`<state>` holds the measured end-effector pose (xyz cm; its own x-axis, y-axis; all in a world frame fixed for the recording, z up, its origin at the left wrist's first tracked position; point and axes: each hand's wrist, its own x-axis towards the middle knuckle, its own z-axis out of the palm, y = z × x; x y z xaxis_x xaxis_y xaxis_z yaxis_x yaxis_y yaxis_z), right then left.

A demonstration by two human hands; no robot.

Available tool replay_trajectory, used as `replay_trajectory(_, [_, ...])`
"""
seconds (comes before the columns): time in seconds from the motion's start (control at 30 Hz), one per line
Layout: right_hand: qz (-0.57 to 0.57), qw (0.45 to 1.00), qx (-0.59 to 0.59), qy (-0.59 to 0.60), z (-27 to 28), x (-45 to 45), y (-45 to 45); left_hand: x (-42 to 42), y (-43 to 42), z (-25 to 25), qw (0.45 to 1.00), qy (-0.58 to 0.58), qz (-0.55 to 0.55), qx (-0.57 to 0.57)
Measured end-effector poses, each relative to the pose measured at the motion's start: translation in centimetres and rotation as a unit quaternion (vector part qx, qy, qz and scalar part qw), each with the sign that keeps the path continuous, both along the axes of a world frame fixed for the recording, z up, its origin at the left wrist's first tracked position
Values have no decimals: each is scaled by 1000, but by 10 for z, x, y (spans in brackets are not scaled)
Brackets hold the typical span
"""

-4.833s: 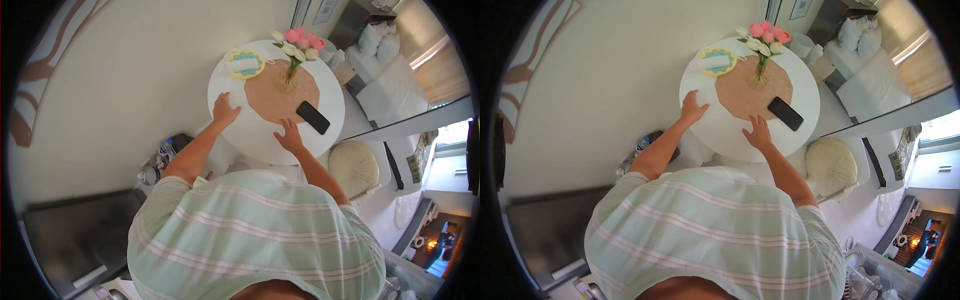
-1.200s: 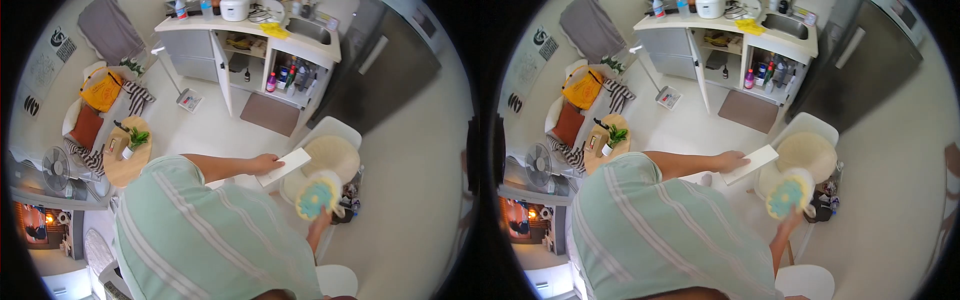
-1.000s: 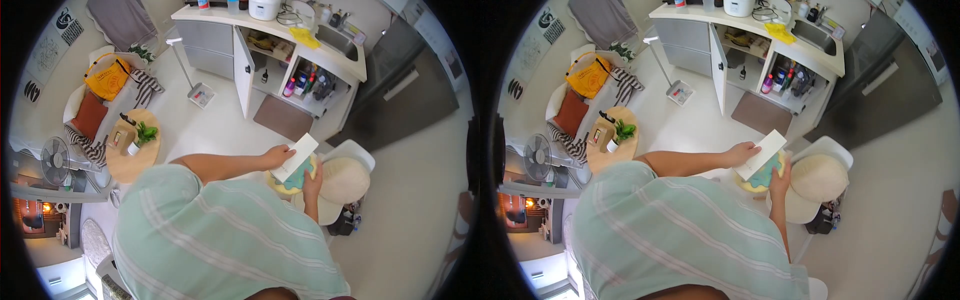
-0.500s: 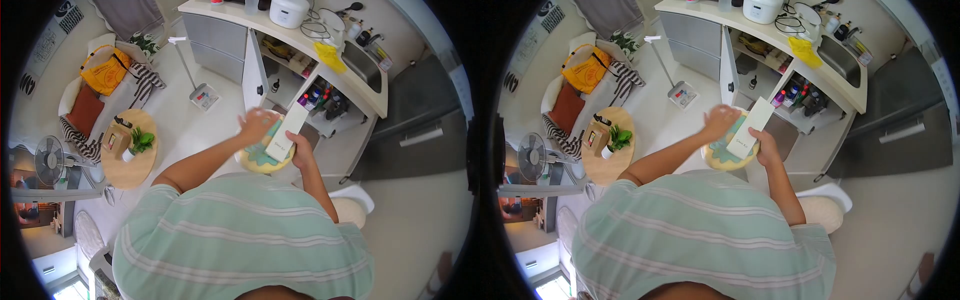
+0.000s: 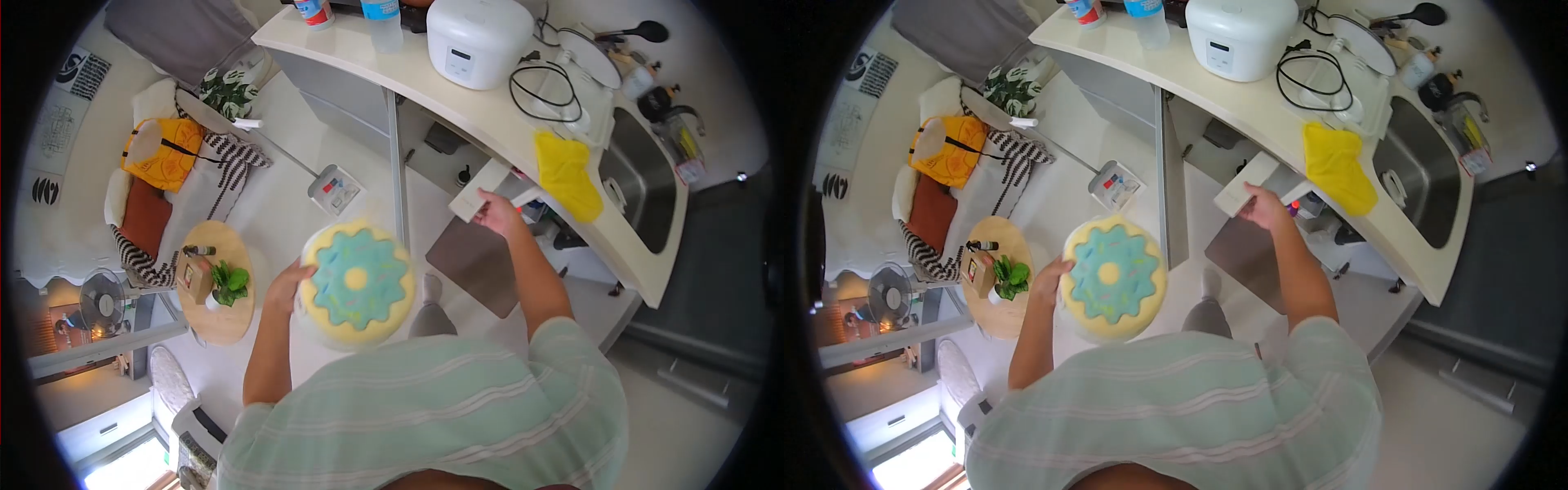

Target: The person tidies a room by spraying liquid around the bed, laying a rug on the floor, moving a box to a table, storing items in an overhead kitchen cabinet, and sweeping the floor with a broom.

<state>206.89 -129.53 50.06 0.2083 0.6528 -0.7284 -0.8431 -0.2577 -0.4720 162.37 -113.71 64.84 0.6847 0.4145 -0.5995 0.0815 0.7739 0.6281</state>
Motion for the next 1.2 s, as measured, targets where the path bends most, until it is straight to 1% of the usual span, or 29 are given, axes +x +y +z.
replay_trajectory(0.07, [-64,998,-29,0,-70,67,33,1,-2,8,997,16,80,-11])
replay_trajectory(0.13, [-106,985,5,-136,-146,126,60,-1,0,2,993,43,101,-53])
replay_trajectory(0.17, [-130,972,-2,-193,-164,151,73,8,-2,3,990,59,120,-42])
replay_trajectory(0.23, [-172,948,-27,-266,-175,191,94,31,-10,9,983,96,152,-25])
replay_trajectory(0.33, [-219,931,-74,-283,-186,226,114,42,-9,6,981,113,145,-59])
replay_trajectory(0.43, [-238,923,-92,-288,-196,240,130,58,-5,7,980,123,143,-56])
replay_trajectory(0.57, [-242,915,-110,-304,-208,242,133,70,-1,6,978,141,143,-64])
replay_trajectory(0.7, [-231,896,-142,-352,-201,222,121,81,-1,6,977,142,153,-45])
replay_trajectory(0.8, [-202,868,-172,-419,-178,164,90,94,3,14,981,131,140,-33])
replay_trajectory(0.83, [-151,894,-153,-394,-168,125,77,93,3,21,981,130,138,-32])
replay_trajectory(0.87, [-72,933,-119,-331,-155,84,61,95,1,28,986,108,119,-41])
replay_trajectory(0.9, [27,969,-70,-236,-134,46,48,101,5,35,991,79,98,-43])
replay_trajectory(0.93, [135,983,-38,-119,-92,6,35,107,10,44,996,43,70,-39])
replay_trajectory(0.97, [177,982,63,14,-40,-28,17,109,11,49,996,61,53,-33])
replay_trajectory(1.03, [135,967,158,147,55,-59,-6,128,11,64,997,62,31,42])
replay_trajectory(1.07, [120,948,198,217,102,-73,-16,141,14,68,999,10,17,45])
replay_trajectory(1.1, [91,957,206,184,138,-75,-28,151,11,72,999,-36,-7,39])
replay_trajectory(1.17, [95,969,229,11,169,-77,-41,174,4,91,993,-81,-38,76])
replay_trajectory(1.2, [97,970,192,-115,192,-65,-44,196,8,95,987,-123,-75,69])
